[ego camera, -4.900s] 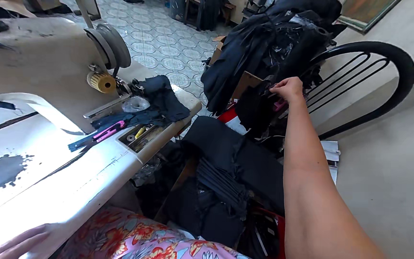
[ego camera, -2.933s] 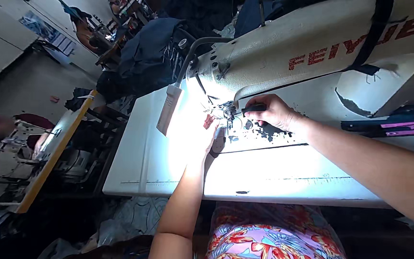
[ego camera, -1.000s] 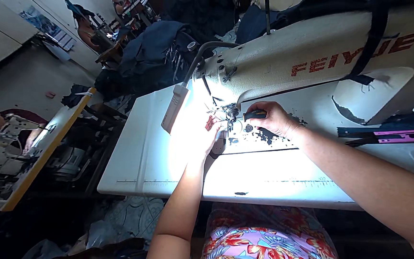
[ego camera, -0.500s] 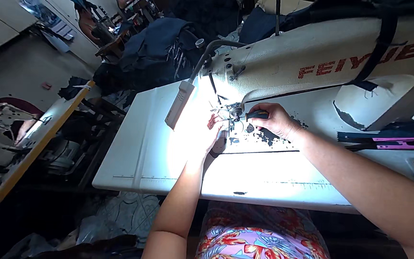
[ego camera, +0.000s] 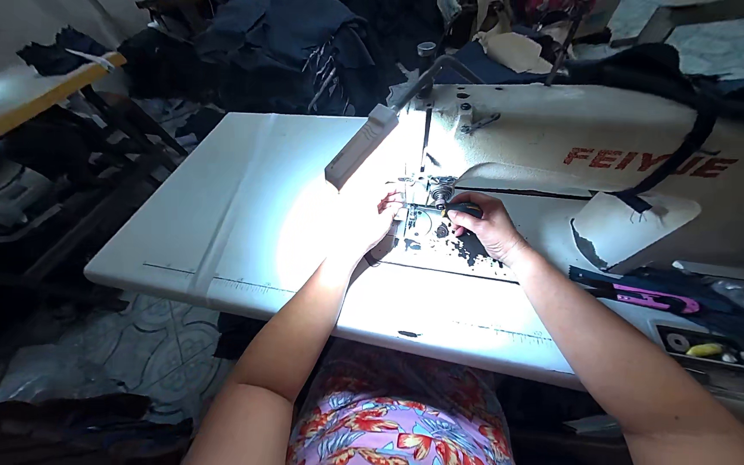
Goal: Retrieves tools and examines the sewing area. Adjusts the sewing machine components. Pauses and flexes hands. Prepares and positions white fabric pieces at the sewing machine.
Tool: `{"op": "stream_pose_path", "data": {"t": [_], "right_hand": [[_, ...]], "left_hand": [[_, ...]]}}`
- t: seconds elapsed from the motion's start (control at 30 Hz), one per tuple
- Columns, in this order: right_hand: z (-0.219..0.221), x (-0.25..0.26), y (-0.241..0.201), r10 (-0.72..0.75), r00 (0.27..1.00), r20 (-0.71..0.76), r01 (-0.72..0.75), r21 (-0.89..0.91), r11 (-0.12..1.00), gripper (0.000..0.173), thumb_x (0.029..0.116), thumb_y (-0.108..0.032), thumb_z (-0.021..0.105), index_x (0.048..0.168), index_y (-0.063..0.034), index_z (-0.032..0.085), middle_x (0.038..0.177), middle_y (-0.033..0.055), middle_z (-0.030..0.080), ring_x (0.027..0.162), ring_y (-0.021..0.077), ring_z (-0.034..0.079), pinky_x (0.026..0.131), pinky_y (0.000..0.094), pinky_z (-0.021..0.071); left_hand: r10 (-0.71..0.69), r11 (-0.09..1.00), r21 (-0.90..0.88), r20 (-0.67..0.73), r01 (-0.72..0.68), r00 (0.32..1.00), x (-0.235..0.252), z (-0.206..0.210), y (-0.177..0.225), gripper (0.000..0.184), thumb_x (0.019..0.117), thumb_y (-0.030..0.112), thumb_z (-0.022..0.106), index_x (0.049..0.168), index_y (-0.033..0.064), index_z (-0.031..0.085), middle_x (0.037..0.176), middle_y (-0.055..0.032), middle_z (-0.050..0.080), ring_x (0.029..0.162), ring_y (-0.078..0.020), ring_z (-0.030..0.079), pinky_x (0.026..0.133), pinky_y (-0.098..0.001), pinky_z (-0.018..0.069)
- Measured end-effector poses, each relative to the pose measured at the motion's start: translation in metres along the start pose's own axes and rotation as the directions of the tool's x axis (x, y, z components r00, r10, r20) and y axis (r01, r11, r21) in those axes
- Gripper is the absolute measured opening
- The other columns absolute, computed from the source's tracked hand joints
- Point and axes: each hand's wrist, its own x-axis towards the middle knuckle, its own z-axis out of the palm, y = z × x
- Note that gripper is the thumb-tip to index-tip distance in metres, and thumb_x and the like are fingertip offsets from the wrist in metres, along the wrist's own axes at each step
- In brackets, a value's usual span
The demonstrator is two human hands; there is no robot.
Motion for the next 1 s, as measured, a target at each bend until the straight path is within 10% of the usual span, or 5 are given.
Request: {"op": "stream_pose_path", "data": {"t": [1.0], "right_hand": [[-0.0005,-0.0023,0.0033,-0.007,1.000,-0.014,0.008,0.067,0.998,0.027,0.0857,0.011,0.065,0.109,-0.0020,0.065,0.089,0.0013,0.068,0.063,0.0040,0.062,0.061,0.0188,0.0569]], "left_hand": [[0.092,0.994,0.054,0.078,-0.097,0.993,0.0023,-0.0041,-0.0079,0.024,0.0992,-0.004,0.054,0.119,-0.0089,0.067,0.113,-0.0208,0.071,0.104,-0.0185,0.068,0.096,-0.0305,0.0520]]}}
